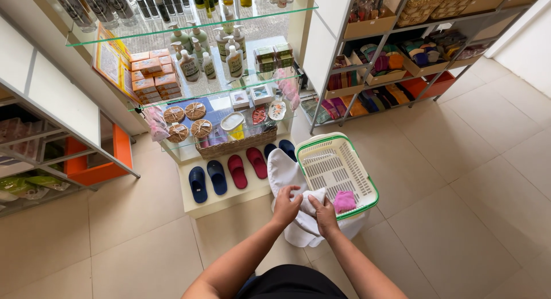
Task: Wiping down and organizing various products on retail store shelves.
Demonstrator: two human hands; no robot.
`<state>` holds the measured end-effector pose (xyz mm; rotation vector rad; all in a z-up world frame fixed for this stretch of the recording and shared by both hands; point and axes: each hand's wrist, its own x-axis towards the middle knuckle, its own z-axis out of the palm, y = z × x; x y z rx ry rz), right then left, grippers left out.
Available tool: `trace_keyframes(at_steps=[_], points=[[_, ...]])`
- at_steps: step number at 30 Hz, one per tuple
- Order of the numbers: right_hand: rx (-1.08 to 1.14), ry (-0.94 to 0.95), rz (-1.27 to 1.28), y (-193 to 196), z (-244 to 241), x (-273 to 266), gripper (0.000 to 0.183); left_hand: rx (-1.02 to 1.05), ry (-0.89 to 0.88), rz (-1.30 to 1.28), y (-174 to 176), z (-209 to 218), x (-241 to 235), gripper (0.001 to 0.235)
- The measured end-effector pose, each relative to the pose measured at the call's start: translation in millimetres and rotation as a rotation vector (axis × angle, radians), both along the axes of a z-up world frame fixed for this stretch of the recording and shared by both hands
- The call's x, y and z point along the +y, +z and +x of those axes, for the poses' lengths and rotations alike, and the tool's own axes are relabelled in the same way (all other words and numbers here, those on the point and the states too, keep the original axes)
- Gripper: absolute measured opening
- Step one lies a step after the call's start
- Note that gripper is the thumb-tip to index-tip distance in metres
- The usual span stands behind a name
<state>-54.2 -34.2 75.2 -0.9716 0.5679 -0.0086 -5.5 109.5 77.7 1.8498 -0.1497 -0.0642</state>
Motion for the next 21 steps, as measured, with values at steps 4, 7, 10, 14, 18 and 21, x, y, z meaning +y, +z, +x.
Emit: trace_keyframes(at_steps=[4,7,10,14,18,21], points=[[-0.160,0.065,-0.198,-0.3,-1.3,-13.4,0.040,-0.077,0.002,-0.063,69.0,-9.9,3.1,0.034],[-0.201,0.121,-0.258,14.5,-4.1,-15.3,0.045,-0.102,-0.057,-0.056,92.5,-13.6,2.4,0.037],[-0.179,0.179,-0.258,23.3,-9.3,-12.0,0.045,-0.305,-0.217,-0.059,81.4,-17.0,0.4,0.038],[-0.167,0.197,-0.056,35.4,-9.0,-8.5,0.036,0.001,-0.354,-0.138,99.2,-25.1,2.1,0.049],[-0.157,0.229,-0.054,59.2,-10.4,-6.5,0.038,-0.010,-0.316,-0.140,103.1,-20.7,6.0,0.043],[-0.188,0.228,-0.098,64.2,-5.1,-8.1,0.040,-0.016,-0.242,-0.098,110.8,-20.2,8.3,0.038]])
